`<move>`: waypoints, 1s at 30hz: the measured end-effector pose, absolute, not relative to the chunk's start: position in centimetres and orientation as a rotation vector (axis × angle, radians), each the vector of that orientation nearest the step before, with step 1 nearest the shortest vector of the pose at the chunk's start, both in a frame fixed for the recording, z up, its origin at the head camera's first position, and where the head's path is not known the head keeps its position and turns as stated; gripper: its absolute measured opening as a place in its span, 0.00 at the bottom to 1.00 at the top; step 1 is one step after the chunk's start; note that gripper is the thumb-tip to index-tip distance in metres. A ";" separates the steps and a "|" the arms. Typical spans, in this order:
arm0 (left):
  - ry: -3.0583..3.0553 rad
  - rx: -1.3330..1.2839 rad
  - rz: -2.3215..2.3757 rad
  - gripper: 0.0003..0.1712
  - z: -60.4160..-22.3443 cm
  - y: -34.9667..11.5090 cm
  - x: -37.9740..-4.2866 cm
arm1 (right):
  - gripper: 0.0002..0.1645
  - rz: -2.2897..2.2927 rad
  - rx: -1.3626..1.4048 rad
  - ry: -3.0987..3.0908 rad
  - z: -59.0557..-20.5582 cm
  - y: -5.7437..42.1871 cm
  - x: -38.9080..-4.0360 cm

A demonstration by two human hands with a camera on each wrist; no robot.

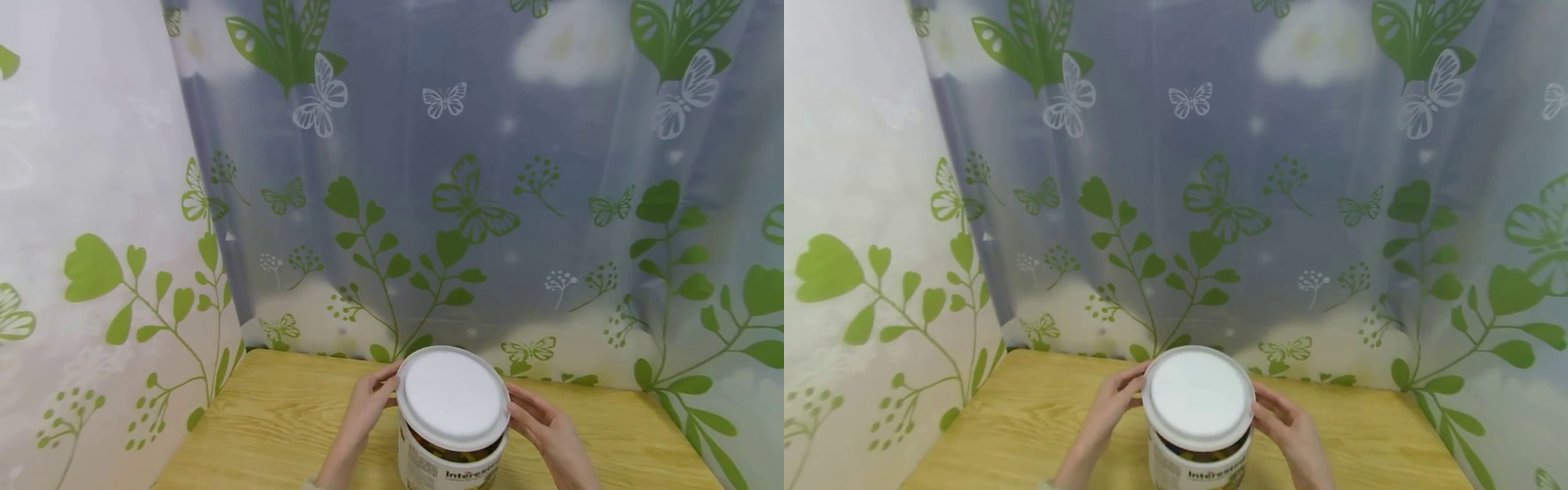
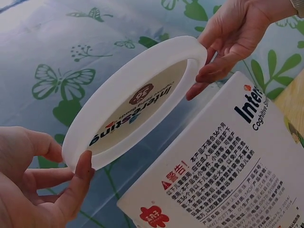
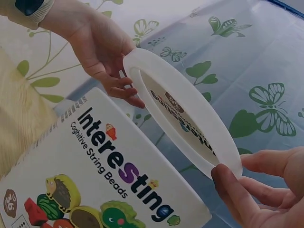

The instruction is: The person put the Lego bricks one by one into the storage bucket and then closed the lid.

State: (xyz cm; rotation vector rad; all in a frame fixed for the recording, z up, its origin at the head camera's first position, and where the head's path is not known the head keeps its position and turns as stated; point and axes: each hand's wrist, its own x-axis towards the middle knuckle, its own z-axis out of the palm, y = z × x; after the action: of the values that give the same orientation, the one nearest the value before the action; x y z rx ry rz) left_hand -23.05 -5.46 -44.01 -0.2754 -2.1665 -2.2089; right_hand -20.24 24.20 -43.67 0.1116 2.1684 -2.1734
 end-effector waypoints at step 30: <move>-2.121 -0.520 -2.212 0.23 -45.2 -7.7 -23.2 | 0.38 -2.084 0.119 2.301 -43.8 23.6 -20.0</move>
State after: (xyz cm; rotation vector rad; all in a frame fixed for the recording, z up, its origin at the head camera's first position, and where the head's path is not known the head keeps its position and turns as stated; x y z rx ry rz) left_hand -23.24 -7.67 -45.18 -0.5203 -2.1215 -2.2121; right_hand -20.03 23.60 -43.81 0.1195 2.3007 -2.0838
